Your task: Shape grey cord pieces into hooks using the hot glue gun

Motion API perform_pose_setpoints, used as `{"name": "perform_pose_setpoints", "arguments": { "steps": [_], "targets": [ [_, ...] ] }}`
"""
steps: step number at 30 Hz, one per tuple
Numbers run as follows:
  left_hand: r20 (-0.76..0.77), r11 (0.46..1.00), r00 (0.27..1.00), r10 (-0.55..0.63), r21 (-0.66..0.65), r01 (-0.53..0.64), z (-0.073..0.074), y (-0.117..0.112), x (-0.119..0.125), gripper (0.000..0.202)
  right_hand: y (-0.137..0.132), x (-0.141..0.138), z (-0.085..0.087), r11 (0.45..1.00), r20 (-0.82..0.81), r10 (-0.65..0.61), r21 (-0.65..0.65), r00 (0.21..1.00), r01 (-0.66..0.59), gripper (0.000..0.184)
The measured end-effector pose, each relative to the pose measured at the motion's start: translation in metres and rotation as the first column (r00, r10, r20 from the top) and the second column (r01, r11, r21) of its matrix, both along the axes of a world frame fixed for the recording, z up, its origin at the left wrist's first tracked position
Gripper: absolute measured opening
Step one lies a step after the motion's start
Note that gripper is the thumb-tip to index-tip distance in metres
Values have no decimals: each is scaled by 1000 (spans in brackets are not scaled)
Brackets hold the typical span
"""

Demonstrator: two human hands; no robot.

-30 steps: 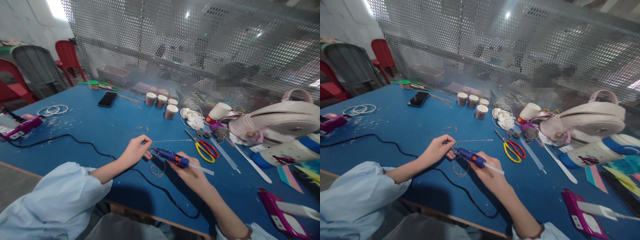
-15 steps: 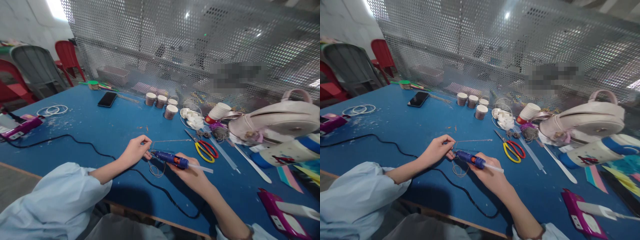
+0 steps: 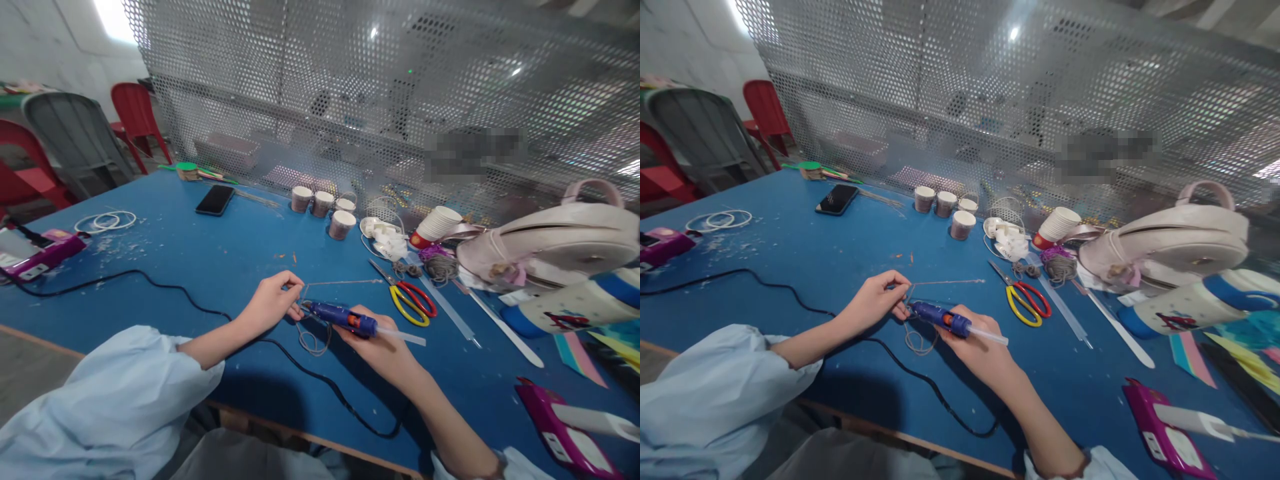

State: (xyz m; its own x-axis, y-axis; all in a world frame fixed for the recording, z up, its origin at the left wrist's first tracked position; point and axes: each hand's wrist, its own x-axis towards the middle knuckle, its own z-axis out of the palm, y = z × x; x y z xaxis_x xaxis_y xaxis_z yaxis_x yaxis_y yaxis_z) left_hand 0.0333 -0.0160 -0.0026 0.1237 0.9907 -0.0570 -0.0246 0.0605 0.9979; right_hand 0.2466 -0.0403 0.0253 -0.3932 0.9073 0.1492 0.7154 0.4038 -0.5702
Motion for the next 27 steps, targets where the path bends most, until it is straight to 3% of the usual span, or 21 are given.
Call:
{"name": "perform_pose_setpoints", "arguments": {
  "steps": [7,12,16,19,24,27],
  "targets": [
    [-4,1000,1000,-9,5,9,0,-1,0,10,5,-1,-4,990,-49,-131,44,990,133,25],
    [-11,1000,1000,-3,0,3,1,0,-1,10,6,0,-1,991,-48,-130,-20,990,129,26],
    [-24,1000,999,21,-12,-22,4,0,-1,8,10,12,3,979,-54,-205,-13,977,205,25],
    [-15,999,999,43,-32,-43,5,1,-1,7,21,24,-5,971,7,-238,36,971,238,27],
    [-6,995,997,74,-70,-74,6,3,-1,4,41,36,-26,980,133,-185,96,974,173,31],
    [6,994,996,83,-76,-83,6,4,-2,4,43,45,-17,990,141,-128,71,982,119,32]
  ]
}}
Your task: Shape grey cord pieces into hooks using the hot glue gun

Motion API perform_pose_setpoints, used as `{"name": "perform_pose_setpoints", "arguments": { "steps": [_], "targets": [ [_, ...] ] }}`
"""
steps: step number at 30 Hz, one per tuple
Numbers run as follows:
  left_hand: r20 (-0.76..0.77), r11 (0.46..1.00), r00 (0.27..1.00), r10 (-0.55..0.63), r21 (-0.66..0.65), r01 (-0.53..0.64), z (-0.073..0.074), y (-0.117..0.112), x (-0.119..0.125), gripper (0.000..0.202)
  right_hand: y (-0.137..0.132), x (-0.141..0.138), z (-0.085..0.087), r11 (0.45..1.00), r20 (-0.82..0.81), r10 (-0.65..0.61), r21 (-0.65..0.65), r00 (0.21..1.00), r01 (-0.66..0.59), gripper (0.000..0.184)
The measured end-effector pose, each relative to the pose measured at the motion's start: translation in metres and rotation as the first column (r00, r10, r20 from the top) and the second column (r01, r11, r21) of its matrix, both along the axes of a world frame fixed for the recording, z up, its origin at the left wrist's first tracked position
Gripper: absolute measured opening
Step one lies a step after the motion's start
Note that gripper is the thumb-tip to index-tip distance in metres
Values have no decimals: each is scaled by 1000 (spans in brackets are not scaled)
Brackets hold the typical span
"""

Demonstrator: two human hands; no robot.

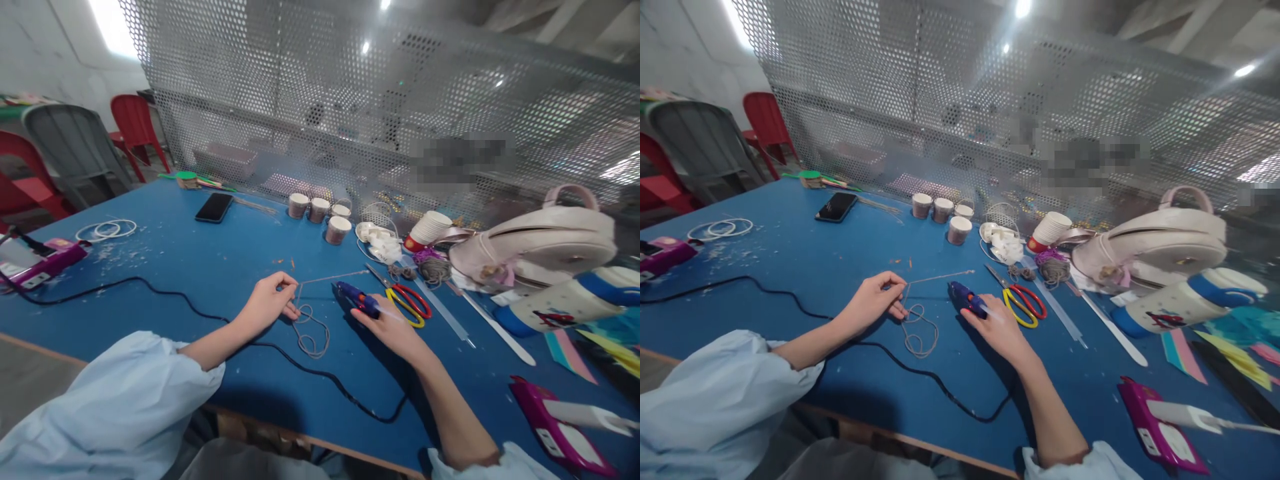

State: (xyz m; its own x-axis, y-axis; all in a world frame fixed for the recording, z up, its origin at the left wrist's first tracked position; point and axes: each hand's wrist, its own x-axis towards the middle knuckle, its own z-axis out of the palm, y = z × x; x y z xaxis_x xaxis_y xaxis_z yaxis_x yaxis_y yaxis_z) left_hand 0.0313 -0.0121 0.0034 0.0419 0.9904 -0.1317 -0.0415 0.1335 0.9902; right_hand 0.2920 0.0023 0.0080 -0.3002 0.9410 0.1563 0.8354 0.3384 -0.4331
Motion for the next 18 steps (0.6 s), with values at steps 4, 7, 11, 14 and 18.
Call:
{"name": "perform_pose_setpoints", "arguments": {
  "steps": [4,7,11,14,18],
  "targets": [
    [23,1000,1000,5,24,-6,-1,1,-1,5,-18,30,37,987,-133,-158,-50,978,153,46],
    [36,999,999,7,38,-8,-2,1,-2,8,-34,51,61,939,-275,-295,93,915,331,46],
    [44,999,999,6,46,-8,-1,0,-1,9,-40,47,62,968,-310,-222,45,924,248,47],
    [34,999,999,17,42,-19,-1,1,-1,9,-31,30,48,989,-212,-138,-82,968,123,43],
    [-1,999,1000,28,37,-28,-1,1,-2,10,-15,14,28,971,73,-233,-35,970,236,27]
  ]
}}
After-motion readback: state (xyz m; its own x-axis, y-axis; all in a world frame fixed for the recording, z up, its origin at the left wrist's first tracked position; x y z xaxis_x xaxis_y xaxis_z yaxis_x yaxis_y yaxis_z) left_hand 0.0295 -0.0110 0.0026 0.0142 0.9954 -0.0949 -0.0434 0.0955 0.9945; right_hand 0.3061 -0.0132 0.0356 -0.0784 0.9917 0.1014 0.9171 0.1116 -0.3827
